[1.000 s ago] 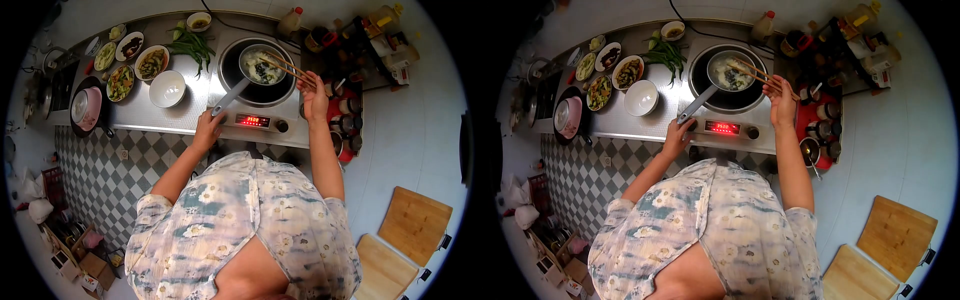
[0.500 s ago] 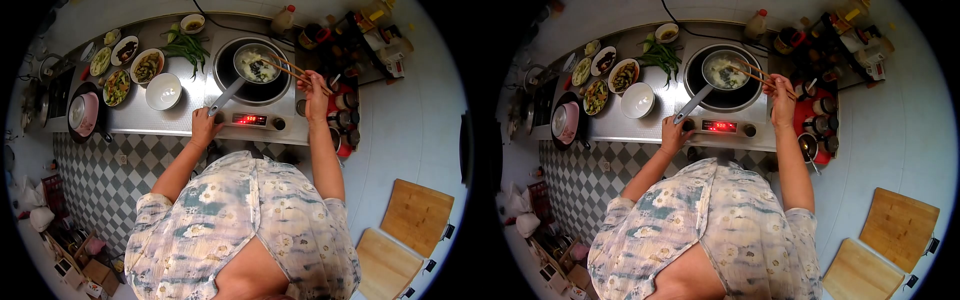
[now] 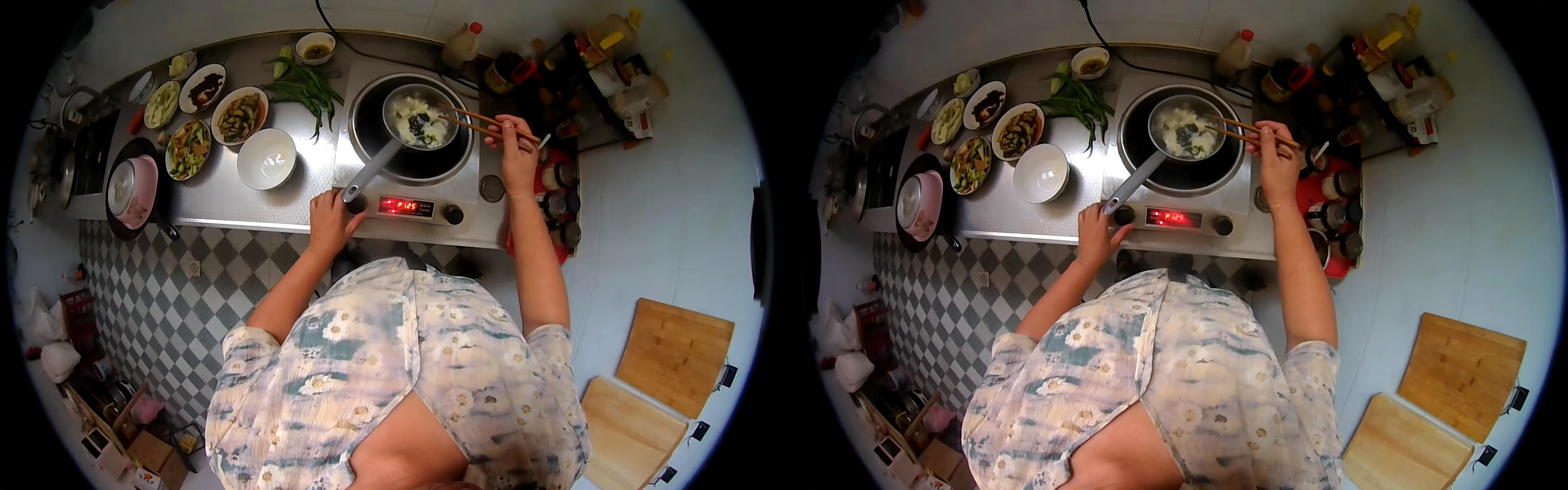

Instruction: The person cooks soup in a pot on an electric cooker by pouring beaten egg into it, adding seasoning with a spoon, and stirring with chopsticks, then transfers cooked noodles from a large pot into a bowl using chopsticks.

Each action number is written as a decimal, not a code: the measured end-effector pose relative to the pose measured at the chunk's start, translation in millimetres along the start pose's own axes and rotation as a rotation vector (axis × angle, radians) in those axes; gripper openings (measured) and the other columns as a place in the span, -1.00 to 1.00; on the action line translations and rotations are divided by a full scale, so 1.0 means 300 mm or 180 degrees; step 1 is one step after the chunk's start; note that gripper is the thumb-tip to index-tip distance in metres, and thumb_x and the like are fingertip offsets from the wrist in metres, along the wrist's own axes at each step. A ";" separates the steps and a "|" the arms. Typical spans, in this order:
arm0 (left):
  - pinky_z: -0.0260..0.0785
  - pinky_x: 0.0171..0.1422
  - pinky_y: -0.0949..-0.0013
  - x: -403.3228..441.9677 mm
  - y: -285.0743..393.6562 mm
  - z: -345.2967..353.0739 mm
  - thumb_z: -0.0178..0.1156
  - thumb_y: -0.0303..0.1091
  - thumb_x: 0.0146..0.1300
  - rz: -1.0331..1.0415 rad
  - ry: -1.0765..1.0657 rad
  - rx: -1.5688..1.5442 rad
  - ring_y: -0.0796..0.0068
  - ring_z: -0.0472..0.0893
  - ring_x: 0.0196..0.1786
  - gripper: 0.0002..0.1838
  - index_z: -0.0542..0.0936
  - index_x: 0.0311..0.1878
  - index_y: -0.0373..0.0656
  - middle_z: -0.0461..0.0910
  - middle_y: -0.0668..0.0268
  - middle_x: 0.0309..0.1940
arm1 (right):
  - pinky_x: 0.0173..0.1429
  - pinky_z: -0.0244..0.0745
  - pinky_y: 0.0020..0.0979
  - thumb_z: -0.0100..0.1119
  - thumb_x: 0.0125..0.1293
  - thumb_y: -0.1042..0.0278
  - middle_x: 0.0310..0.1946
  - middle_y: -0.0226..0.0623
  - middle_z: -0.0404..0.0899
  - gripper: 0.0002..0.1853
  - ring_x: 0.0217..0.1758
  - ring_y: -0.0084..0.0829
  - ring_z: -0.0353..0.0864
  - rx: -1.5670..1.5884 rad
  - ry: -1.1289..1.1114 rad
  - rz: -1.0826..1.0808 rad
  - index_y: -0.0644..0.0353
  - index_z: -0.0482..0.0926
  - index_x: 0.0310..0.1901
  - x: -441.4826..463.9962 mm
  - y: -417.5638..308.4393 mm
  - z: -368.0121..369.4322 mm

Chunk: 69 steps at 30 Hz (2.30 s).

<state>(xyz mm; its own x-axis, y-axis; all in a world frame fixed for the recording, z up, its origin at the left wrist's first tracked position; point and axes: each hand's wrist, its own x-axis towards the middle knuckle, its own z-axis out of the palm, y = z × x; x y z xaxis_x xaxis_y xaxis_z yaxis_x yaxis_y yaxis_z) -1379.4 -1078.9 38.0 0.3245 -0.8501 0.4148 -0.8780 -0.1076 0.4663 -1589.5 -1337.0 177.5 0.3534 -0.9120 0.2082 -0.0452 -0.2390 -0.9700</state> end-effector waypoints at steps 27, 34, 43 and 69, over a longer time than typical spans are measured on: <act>0.30 -0.01 0.14 -0.452 -0.224 -0.021 0.04 -0.45 0.27 -0.1599 -0.0029 -0.0550 0.04 0.45 -0.11 -0.75 0.45 0.02 -0.18 0.44 0.09 -0.19 | -0.46 0.44 -0.52 -0.01 0.43 0.11 -0.52 -0.29 0.62 -0.65 -0.55 -0.58 0.57 -0.0210 -0.0578 0.0420 0.28 0.57 -0.24 0.106 0.020 0.161; 0.33 -0.07 0.18 -0.427 -0.225 -0.023 0.04 -0.46 0.27 -0.1548 -0.0038 -0.0505 0.10 0.48 -0.16 -0.76 0.45 0.00 -0.17 0.43 0.11 -0.20 | -0.50 0.43 -0.58 0.00 0.42 0.19 -0.54 -0.33 0.58 -0.70 -0.57 -0.61 0.55 -0.0447 -0.0232 0.0039 0.28 0.56 -0.26 0.121 -0.104 0.120; 0.33 -0.09 0.21 -0.436 -0.234 -0.012 0.03 -0.47 0.28 -0.1572 -0.0074 -0.0608 0.13 0.47 -0.20 -0.77 0.46 0.00 -0.17 0.42 0.13 -0.23 | -0.43 0.54 -0.57 0.03 0.41 0.25 -0.44 -0.24 0.61 -0.73 -0.49 -0.52 0.63 -0.0081 -0.0637 0.0386 0.34 0.53 -0.19 0.052 0.044 0.213; 0.33 -0.06 0.17 -0.444 -0.236 -0.032 0.03 -0.49 0.27 -0.1523 0.0055 -0.0610 0.07 0.47 -0.16 -0.78 0.46 -0.01 -0.19 0.42 0.09 -0.24 | -0.45 0.55 -0.51 0.04 0.38 0.22 -0.44 -0.18 0.63 -0.68 -0.55 -0.46 0.62 0.0287 -0.0077 0.0872 0.38 0.58 -0.22 0.167 0.246 0.112</act>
<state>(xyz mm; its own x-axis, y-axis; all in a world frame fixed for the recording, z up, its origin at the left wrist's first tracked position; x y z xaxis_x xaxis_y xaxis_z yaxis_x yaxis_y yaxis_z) -1357.1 -953.0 -42.7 0.6814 -0.7199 0.1322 -0.5502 -0.3846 0.7412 -1543.6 -1389.2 112.2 0.3617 -0.9300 -0.0650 -0.0591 0.0467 -0.9972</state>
